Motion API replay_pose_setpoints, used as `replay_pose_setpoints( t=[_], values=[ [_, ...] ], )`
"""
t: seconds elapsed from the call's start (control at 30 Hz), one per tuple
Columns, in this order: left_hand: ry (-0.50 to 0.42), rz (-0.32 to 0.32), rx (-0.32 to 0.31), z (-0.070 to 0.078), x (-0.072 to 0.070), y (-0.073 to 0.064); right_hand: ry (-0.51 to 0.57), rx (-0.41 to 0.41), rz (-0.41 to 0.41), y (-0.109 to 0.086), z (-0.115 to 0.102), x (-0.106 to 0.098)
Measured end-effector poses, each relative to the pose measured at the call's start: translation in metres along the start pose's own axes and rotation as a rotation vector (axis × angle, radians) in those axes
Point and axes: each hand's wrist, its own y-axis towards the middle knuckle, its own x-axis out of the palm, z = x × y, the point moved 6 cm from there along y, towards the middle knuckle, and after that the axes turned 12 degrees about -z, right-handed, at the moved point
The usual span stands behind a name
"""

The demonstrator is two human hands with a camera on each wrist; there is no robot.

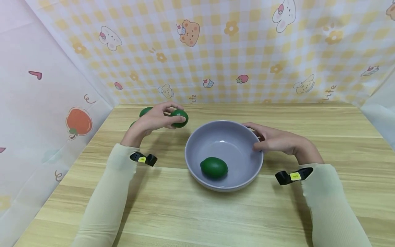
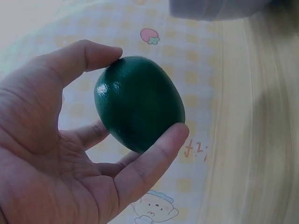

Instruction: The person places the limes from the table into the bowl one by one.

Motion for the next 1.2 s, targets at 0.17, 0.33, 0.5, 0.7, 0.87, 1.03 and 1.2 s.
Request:
replay_pose_setpoints(
  t=[0.17, 0.33, 0.5, 0.7, 0.87, 1.03, 1.2],
  values=[
    [0.002, 0.0, 0.007, 0.003, 0.0, -0.001, -0.008, 0.008, 0.008, -0.001, 0.0, -0.001],
    [0.007, 0.001, 0.012, 0.005, 0.0, 0.0, -0.024, 0.008, 0.014, -0.001, -0.001, -0.002],
    [0.008, -0.003, 0.017, 0.006, 0.001, 0.0, -0.029, -0.001, 0.012, -0.001, -0.002, -0.001],
    [0.0, -0.012, 0.027, 0.008, 0.006, 0.001, -0.007, -0.004, 0.002, -0.001, -0.001, 0.001],
    [0.025, -0.022, 0.049, 0.012, 0.011, 0.001, -0.006, -0.004, 0.005, -0.001, 0.0, 0.001],
    [0.027, -0.019, 0.049, 0.014, 0.012, 0.0, -0.014, -0.008, 0.006, -0.001, 0.0, 0.0],
    [0.033, -0.027, 0.057, 0.016, 0.014, 0.0, -0.012, 0.001, 0.01, 0.0, 0.0, 0.0]
  ],
)
